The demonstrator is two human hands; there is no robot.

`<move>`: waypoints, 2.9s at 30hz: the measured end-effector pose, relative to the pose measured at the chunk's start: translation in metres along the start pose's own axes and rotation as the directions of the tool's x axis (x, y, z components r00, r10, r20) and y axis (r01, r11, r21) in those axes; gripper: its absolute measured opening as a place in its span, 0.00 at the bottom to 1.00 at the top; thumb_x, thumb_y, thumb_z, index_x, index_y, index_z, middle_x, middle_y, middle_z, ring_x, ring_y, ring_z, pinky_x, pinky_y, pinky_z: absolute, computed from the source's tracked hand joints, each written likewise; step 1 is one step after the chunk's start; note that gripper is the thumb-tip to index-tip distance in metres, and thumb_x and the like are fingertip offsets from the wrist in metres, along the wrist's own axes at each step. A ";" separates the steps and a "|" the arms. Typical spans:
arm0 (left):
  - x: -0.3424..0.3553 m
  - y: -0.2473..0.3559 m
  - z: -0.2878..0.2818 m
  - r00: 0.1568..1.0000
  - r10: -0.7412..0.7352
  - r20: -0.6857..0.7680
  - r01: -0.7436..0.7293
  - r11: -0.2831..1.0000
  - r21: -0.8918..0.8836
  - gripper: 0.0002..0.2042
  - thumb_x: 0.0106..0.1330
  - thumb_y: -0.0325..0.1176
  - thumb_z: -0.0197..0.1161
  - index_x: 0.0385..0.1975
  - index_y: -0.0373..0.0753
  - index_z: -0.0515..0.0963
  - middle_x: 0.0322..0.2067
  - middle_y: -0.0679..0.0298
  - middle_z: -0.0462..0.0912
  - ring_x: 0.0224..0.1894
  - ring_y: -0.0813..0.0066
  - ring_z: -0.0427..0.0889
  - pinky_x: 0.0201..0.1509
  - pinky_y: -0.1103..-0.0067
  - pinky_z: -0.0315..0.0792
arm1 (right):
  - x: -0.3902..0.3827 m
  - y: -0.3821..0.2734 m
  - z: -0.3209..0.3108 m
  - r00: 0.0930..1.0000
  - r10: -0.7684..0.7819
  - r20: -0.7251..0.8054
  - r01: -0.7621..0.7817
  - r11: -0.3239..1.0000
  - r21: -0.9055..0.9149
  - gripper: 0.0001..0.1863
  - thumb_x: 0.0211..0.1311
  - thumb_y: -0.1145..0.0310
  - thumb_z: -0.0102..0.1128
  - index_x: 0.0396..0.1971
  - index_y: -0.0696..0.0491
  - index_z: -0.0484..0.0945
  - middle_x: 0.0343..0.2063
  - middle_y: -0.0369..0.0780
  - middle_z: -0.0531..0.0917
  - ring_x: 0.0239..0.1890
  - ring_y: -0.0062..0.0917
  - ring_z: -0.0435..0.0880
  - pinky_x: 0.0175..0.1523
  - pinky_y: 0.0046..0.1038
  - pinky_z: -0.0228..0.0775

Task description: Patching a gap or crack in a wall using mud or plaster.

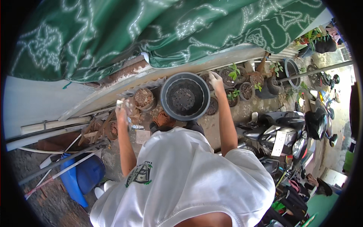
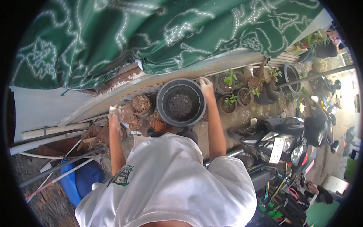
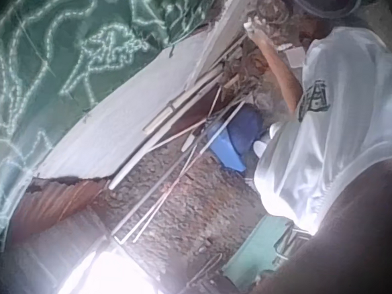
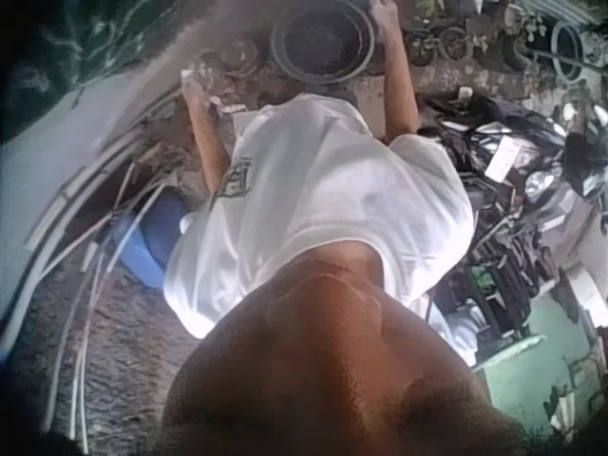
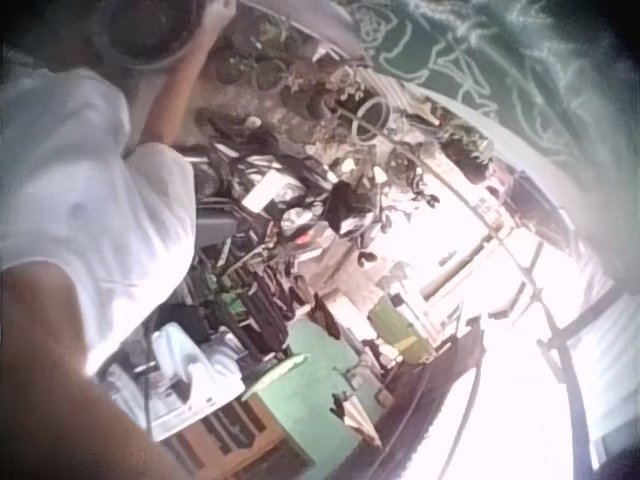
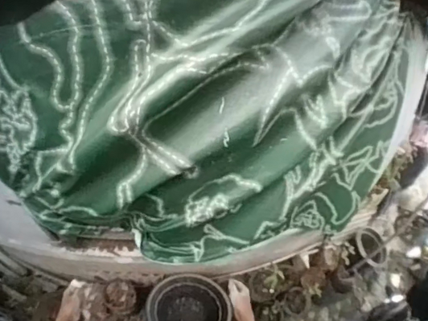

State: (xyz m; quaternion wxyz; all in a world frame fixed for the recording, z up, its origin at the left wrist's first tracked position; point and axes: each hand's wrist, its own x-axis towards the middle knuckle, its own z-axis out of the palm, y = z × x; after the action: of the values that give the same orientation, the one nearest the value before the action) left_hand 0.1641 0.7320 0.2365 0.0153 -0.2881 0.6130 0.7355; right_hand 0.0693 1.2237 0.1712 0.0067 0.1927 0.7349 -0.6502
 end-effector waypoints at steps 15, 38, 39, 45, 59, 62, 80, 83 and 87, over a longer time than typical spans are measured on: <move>-0.117 -0.048 0.055 0.953 -0.050 -0.298 0.089 0.989 0.118 0.13 0.73 0.38 0.54 0.51 0.40 0.74 0.37 0.66 0.83 0.30 0.75 0.83 0.28 0.79 0.73 | 0.193 0.053 0.053 0.882 0.410 0.231 -0.471 0.752 0.461 0.34 0.61 0.64 0.65 0.63 0.55 0.61 0.59 0.42 0.69 0.59 0.35 0.73 0.57 0.38 0.71; -0.103 -0.076 0.014 0.963 -0.052 -0.265 0.075 0.994 0.076 0.11 0.75 0.36 0.46 0.46 0.41 0.74 0.38 0.66 0.84 0.35 0.75 0.84 0.30 0.81 0.77 | 0.150 -0.096 0.182 0.758 -0.037 0.651 -0.441 0.706 0.554 0.25 0.72 0.64 0.27 0.61 0.63 0.59 0.63 0.54 0.62 0.68 0.46 0.59 0.64 0.52 0.60; -0.098 -0.075 0.011 0.972 -0.061 -0.226 0.085 0.992 0.096 0.10 0.75 0.36 0.46 0.46 0.41 0.74 0.40 0.65 0.84 0.36 0.74 0.84 0.32 0.79 0.77 | 0.147 -0.098 0.183 0.780 0.044 0.624 -0.489 0.665 0.565 0.27 0.72 0.63 0.26 0.63 0.65 0.55 0.65 0.56 0.59 0.69 0.47 0.56 0.66 0.51 0.57; -0.046 -0.055 0.018 0.995 -0.084 -0.046 0.083 0.996 -0.010 0.13 0.75 0.39 0.47 0.49 0.40 0.72 0.48 0.63 0.82 0.43 0.70 0.84 0.42 0.73 0.77 | 0.125 -0.108 0.186 0.802 0.062 0.594 -0.477 0.664 0.575 0.30 0.71 0.59 0.29 0.67 0.60 0.49 0.66 0.56 0.56 0.71 0.48 0.52 0.68 0.50 0.53; 0.102 -0.042 0.186 0.928 -0.285 0.241 0.373 0.702 -0.607 0.12 0.73 0.37 0.51 0.49 0.38 0.67 0.47 0.54 0.73 0.48 0.55 0.79 0.58 0.55 0.75 | 0.062 -0.141 0.208 0.829 0.083 0.553 -0.542 0.362 0.759 0.17 0.63 0.67 0.42 0.48 0.61 0.64 0.59 0.56 0.67 0.64 0.48 0.67 0.61 0.52 0.62; 0.144 -0.033 0.211 0.941 -0.275 0.199 0.321 0.530 -0.785 0.11 0.73 0.38 0.50 0.48 0.39 0.67 0.45 0.53 0.74 0.46 0.56 0.79 0.55 0.54 0.76 | 0.059 -0.142 0.202 0.815 0.020 0.579 -0.543 0.373 0.752 0.16 0.63 0.67 0.42 0.47 0.60 0.64 0.61 0.56 0.66 0.65 0.48 0.66 0.61 0.52 0.62; 0.313 0.063 0.263 0.974 0.119 0.191 0.057 0.690 -0.722 0.12 0.73 0.39 0.49 0.49 0.42 0.74 0.42 0.66 0.79 0.40 0.77 0.79 0.46 0.76 0.77 | 0.082 -0.111 0.226 0.835 0.168 0.524 -0.485 0.675 0.556 0.22 0.71 0.62 0.32 0.56 0.61 0.62 0.58 0.51 0.72 0.63 0.37 0.68 0.67 0.42 0.59; 0.339 0.043 0.257 0.978 0.103 0.180 0.056 0.705 -0.707 0.12 0.73 0.39 0.49 0.49 0.43 0.74 0.42 0.67 0.79 0.40 0.78 0.79 0.45 0.77 0.77 | 0.092 -0.080 0.250 0.844 0.110 0.526 -0.431 0.722 0.541 0.21 0.71 0.60 0.37 0.56 0.60 0.63 0.57 0.48 0.74 0.62 0.37 0.68 0.64 0.42 0.64; 0.374 0.031 0.232 0.986 0.087 0.146 0.034 0.741 -0.671 0.11 0.73 0.38 0.49 0.49 0.43 0.74 0.42 0.67 0.79 0.39 0.78 0.79 0.44 0.78 0.77 | 0.119 -0.040 0.296 0.890 0.170 0.424 -0.365 0.823 0.435 0.17 0.69 0.57 0.44 0.43 0.56 0.71 0.42 0.43 0.77 0.46 0.34 0.78 0.56 0.39 0.70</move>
State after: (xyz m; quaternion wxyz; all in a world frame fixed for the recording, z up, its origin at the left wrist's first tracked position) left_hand -0.2534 0.8114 0.1177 -0.0484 -0.2029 0.3077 0.9283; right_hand -0.1238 0.9699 0.1327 0.1860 0.1658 0.4898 -0.8355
